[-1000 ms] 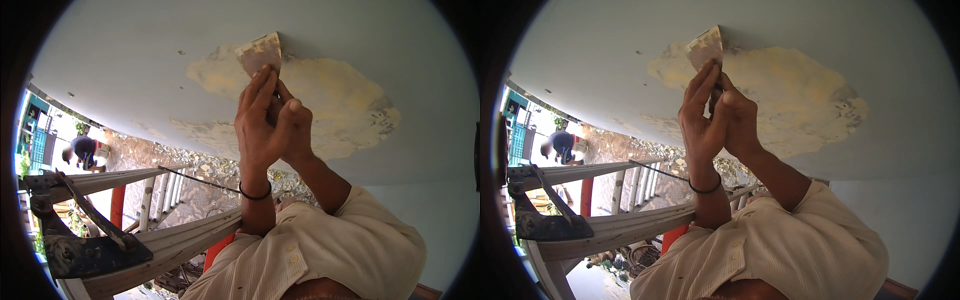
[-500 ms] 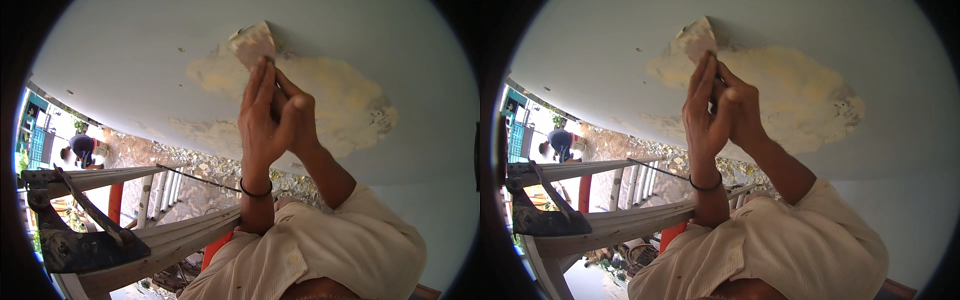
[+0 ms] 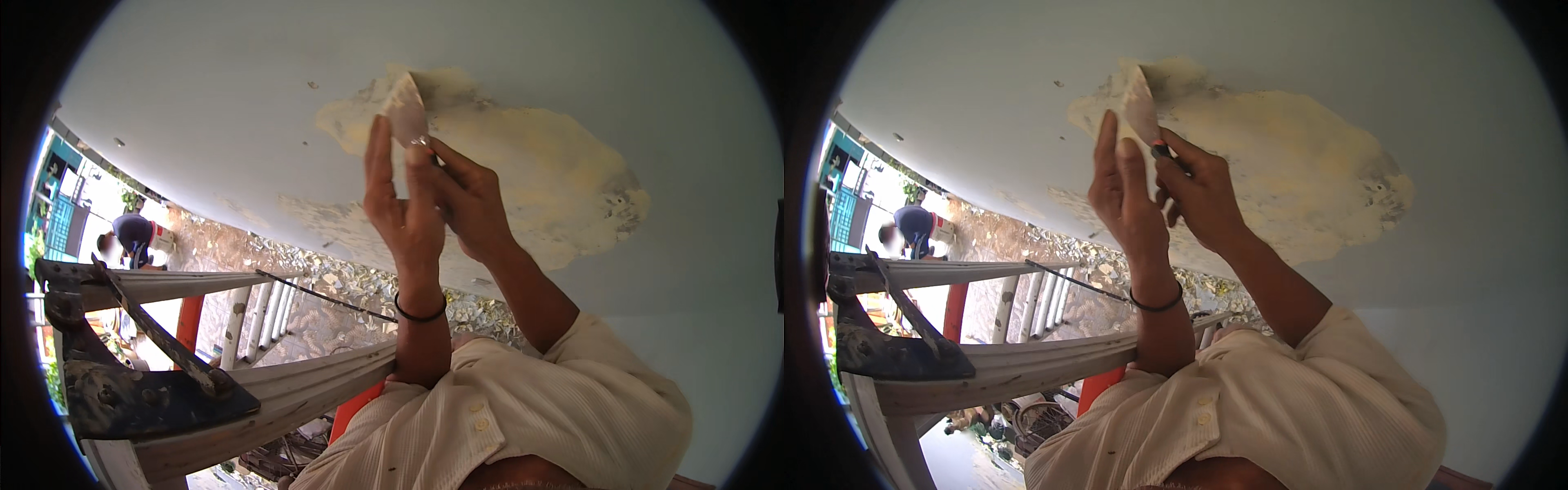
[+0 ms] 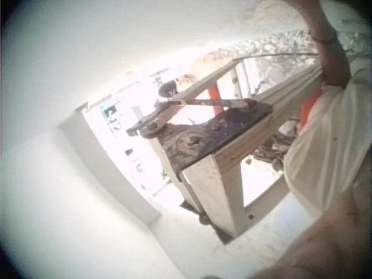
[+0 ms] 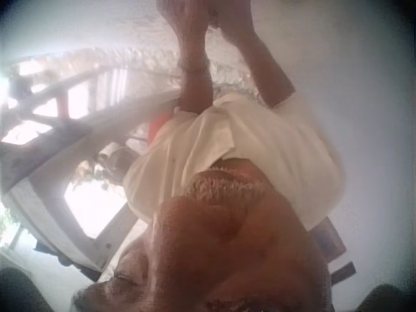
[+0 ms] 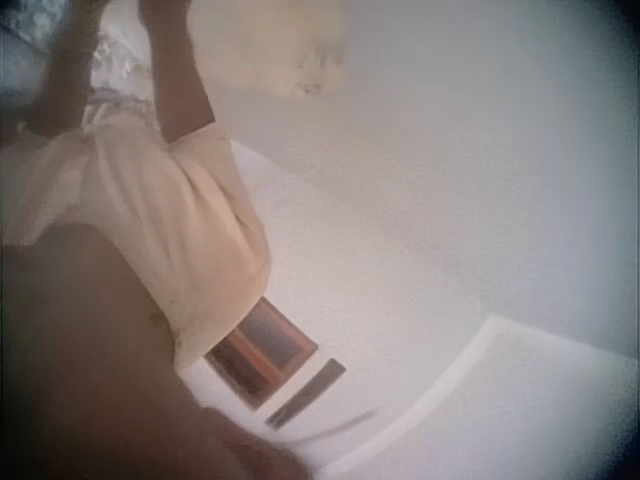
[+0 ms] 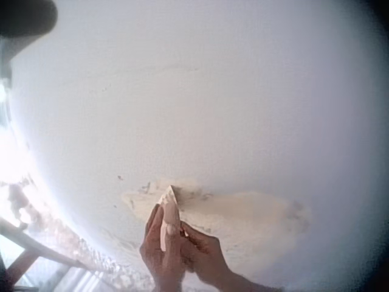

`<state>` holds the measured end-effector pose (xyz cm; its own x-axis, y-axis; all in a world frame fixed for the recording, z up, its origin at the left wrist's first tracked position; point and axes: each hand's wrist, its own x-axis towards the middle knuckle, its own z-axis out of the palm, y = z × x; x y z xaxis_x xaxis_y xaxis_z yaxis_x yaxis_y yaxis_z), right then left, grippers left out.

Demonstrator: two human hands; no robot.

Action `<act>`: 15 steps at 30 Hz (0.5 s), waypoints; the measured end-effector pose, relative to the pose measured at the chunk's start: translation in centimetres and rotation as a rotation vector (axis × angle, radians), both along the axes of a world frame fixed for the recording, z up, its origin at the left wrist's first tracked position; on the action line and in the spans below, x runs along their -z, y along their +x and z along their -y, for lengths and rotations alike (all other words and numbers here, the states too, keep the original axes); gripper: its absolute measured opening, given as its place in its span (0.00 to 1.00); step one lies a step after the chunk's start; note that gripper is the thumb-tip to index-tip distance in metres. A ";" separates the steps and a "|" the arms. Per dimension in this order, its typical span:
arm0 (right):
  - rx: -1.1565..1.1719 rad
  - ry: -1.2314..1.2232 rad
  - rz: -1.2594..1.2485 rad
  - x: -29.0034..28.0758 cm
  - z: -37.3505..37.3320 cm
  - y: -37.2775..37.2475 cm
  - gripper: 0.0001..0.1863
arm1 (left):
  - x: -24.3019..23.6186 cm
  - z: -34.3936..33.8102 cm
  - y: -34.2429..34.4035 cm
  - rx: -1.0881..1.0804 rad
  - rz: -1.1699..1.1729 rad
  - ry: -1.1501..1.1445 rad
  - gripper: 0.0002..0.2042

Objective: The person stands on a ladder and uses a putty knife to apply and smooth a yellowish plaster-like compound onto a ceiling. They repeatedly spread the material, scrape excess, and occasionally wipe the surface with their hand to check smoothness.

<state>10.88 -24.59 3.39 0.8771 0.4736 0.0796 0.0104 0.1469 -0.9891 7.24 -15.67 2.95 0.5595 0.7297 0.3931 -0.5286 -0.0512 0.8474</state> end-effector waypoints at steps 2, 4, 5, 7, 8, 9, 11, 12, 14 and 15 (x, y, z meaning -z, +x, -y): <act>0.011 0.002 -0.043 0.7 0.7 -0.2 0.23 | 0.5 0.2 0.5 0.078 -0.040 0.074 0.26; 0.024 0.000 -0.040 0.4 0.7 -0.2 0.23 | 0.8 0.2 0.6 0.150 -0.126 0.174 0.27; -0.020 0.112 -0.019 0.5 -0.2 0.2 0.23 | 0.8 0.3 0.8 0.032 -0.136 0.287 0.27; -0.081 0.329 0.031 0.5 -2.3 1.0 0.23 | -0.2 0.3 0.4 0.040 -0.099 0.211 0.24; -0.040 0.224 0.069 0.3 -2.2 0.7 0.23 | -0.5 0.0 0.2 0.033 -0.083 0.176 0.23; -0.003 0.118 0.111 -0.1 -2.4 0.3 0.23 | -0.2 -0.4 0.2 0.021 -0.049 0.172 0.23; 0.055 0.124 0.113 0.0 -2.7 -0.6 0.23 | -0.3 -0.4 -0.2 0.080 -0.076 0.208 0.22; 0.076 0.227 0.075 0.4 -2.6 -1.2 0.23 | -0.4 -0.1 -0.5 0.110 -0.089 0.217 0.22; 0.040 0.274 0.089 0.4 -2.7 -0.7 0.23 | -0.9 0.1 -0.4 0.071 -0.078 0.231 0.21; -0.011 0.224 0.137 -0.3 -3.0 0.3 0.23 | -1.1 -0.2 0.1 0.053 -0.049 0.197 0.21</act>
